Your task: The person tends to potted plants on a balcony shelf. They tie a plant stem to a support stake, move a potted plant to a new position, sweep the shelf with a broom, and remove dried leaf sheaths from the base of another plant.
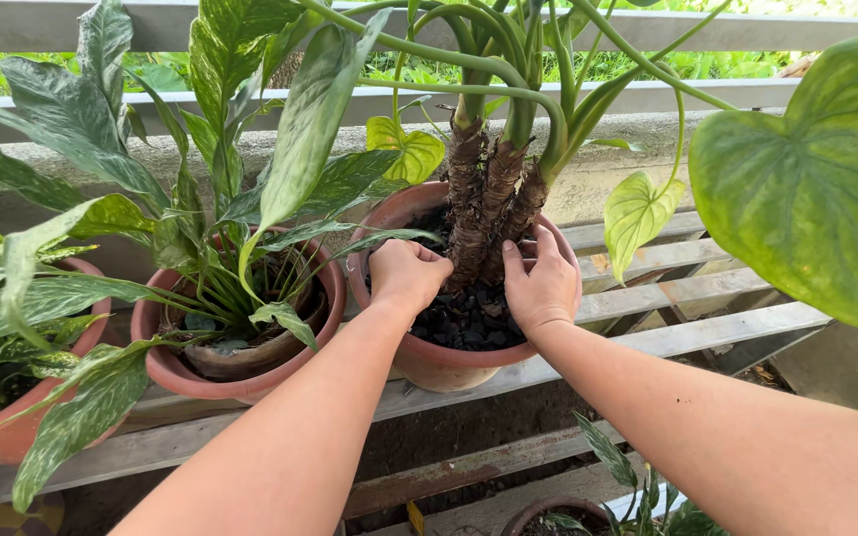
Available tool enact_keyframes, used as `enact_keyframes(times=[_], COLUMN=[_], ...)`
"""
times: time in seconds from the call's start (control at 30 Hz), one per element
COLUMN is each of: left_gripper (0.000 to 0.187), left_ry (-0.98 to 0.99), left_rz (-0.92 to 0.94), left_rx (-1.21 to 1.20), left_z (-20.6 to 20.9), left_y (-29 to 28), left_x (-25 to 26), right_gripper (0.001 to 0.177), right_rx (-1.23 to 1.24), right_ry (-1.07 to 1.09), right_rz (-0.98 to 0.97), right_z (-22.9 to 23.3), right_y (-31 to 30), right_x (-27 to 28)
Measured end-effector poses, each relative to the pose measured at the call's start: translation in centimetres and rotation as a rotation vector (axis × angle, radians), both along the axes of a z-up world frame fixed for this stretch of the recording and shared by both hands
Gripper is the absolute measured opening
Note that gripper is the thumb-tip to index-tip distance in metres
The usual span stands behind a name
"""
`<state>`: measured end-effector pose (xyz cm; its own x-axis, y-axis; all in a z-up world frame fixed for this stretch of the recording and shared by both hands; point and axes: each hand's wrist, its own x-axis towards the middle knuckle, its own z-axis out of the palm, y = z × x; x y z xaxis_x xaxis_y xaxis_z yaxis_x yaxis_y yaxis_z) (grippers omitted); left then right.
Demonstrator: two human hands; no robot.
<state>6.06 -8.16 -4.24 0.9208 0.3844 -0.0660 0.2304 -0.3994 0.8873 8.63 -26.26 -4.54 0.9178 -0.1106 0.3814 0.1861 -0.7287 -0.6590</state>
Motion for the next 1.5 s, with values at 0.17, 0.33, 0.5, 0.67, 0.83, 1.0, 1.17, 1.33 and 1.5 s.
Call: enact_keyframes(times=[0.17,0.33,0.5,0.67,0.83,1.0,1.17,1.33,1.5], left_gripper=[0.010,0.036,0.052,0.030,0.017,0.007,0.005,0.007,0.009], left_ry=[0.003,0.086,0.079,0.117,0.072,0.059,0.110,0.114,0.183], left_rz=[-0.091,-0.066,-0.029,0.034,0.057,0.040,-0.028,-0.147,-0.188], left_rx=[0.166,0.227,0.230,0.130,0.110,0.143,0.155,0.173,0.191], left_z=[1.2,2.2,3.1,3.5,3.4,2.8,2.4,2.1,2.5], left_y=[0.0,-0.2,-1.4,-2.3,-2.3,-1.8,-1.3,-1.0,-0.6], left_x=[0.0,0.0,-0.5,-1.2,-1.1,-0.3,-0.3,-1.8,-2.6], right_gripper=[0.047,0.048,0.048,0.049,0.049,0.051,0.052,0.052,0.049], right_rx=[0.010,0.008,0.023,0.013,0.014,0.043,0.028,0.058,0.045], right_ry=[0.015,0.020,0.011,0.011,0.019,0.037,0.005,0.015,-0.002], right_rz=[0.002,-0.011,0.003,-0.006,-0.011,0.003,0.000,0.015,0.013], right_z=[0.2,0.0,0.1,0.2,0.2,0.0,-0.2,-0.5,-0.3], right_y=[0.0,0.0,0.1,0.1,0.2,0.1,0.0,0.0,-0.1], right_x=[0.0,0.0,-0.1,-0.2,0.0,0.0,0.3,0.4,0.3])
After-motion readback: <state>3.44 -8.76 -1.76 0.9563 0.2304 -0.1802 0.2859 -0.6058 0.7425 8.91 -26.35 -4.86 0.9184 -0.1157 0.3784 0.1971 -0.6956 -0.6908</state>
